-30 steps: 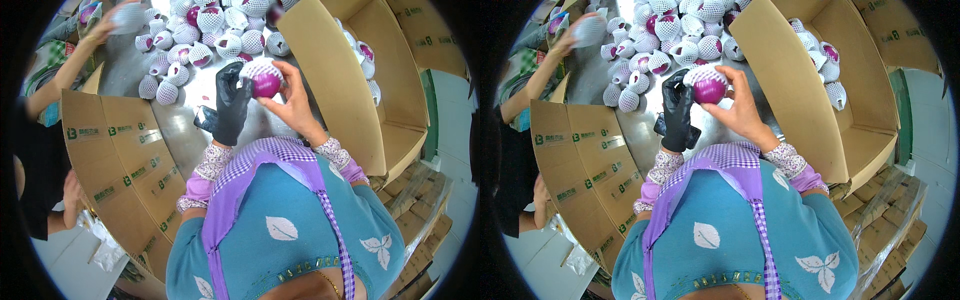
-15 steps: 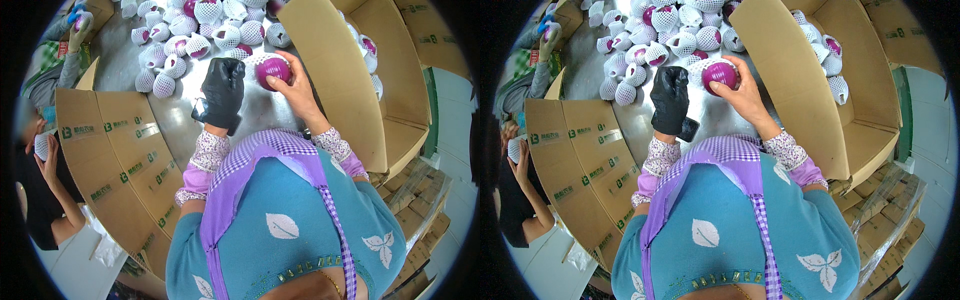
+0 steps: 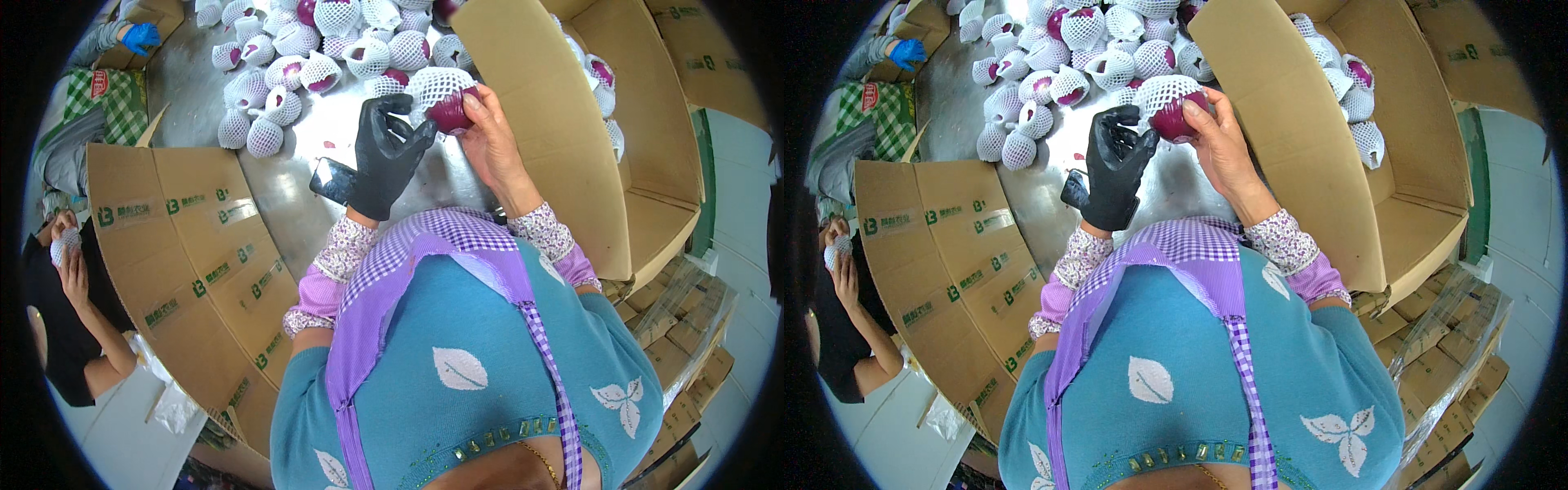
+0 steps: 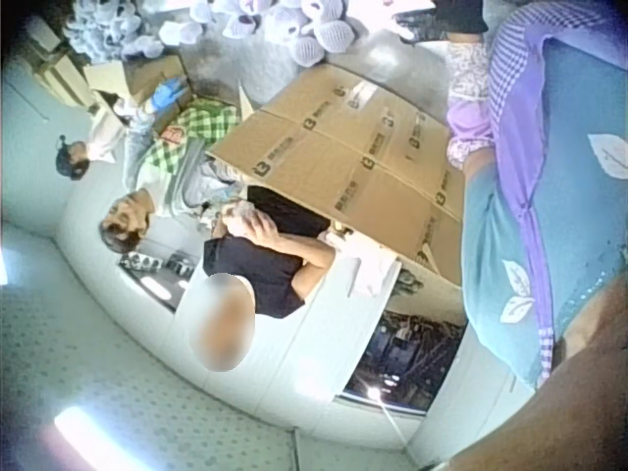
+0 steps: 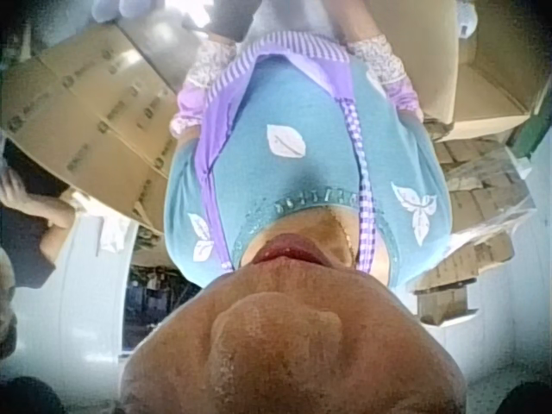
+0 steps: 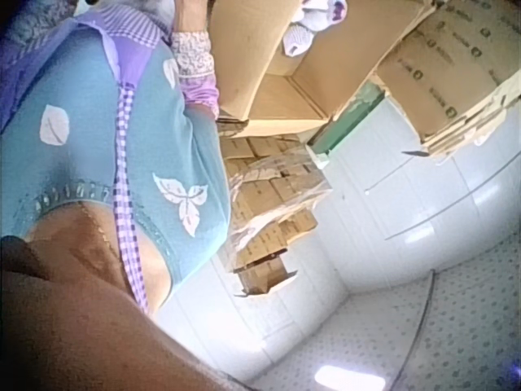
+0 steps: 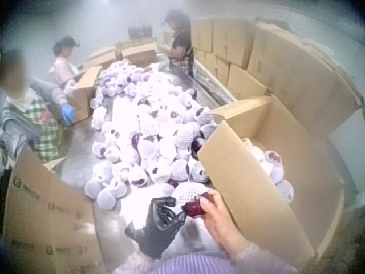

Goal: The person packs purple fruits into protective foam mesh sleeves and then places the sleeved fruits into a cardboard box.

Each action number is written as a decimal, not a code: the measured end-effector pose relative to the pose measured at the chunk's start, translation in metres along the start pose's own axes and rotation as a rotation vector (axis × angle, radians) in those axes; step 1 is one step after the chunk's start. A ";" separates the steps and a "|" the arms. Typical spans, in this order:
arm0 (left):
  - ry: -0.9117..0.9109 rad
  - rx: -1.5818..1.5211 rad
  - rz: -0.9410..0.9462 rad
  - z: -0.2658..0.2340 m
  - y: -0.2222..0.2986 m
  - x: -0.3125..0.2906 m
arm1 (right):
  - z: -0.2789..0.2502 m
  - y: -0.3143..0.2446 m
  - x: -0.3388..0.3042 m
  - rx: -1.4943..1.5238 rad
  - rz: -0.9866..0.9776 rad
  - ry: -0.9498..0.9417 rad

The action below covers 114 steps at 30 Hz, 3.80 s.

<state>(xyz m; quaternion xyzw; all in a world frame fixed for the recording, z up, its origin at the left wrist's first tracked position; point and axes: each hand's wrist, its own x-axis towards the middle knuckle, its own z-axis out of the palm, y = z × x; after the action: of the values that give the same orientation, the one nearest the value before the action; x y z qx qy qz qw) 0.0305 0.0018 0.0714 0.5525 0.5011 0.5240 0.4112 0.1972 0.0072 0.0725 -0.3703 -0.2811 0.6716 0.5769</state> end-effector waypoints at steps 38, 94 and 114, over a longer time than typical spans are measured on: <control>-0.095 1.056 0.201 0.007 -0.134 0.057 | -0.146 -0.197 -0.008 -1.605 -0.423 0.365; -0.064 -0.001 -0.063 -0.014 -0.020 -0.002 | -0.008 0.013 0.014 -0.207 -0.014 -0.095; -0.062 -0.132 0.049 -0.018 -0.012 0.004 | 0.001 0.000 0.006 -0.509 0.030 -0.164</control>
<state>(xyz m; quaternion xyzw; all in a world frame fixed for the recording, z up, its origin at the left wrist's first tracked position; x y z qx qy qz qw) 0.0110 0.0064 0.0621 0.5523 0.4389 0.5483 0.4491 0.1967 0.0134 0.0721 -0.4519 -0.4811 0.6157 0.4305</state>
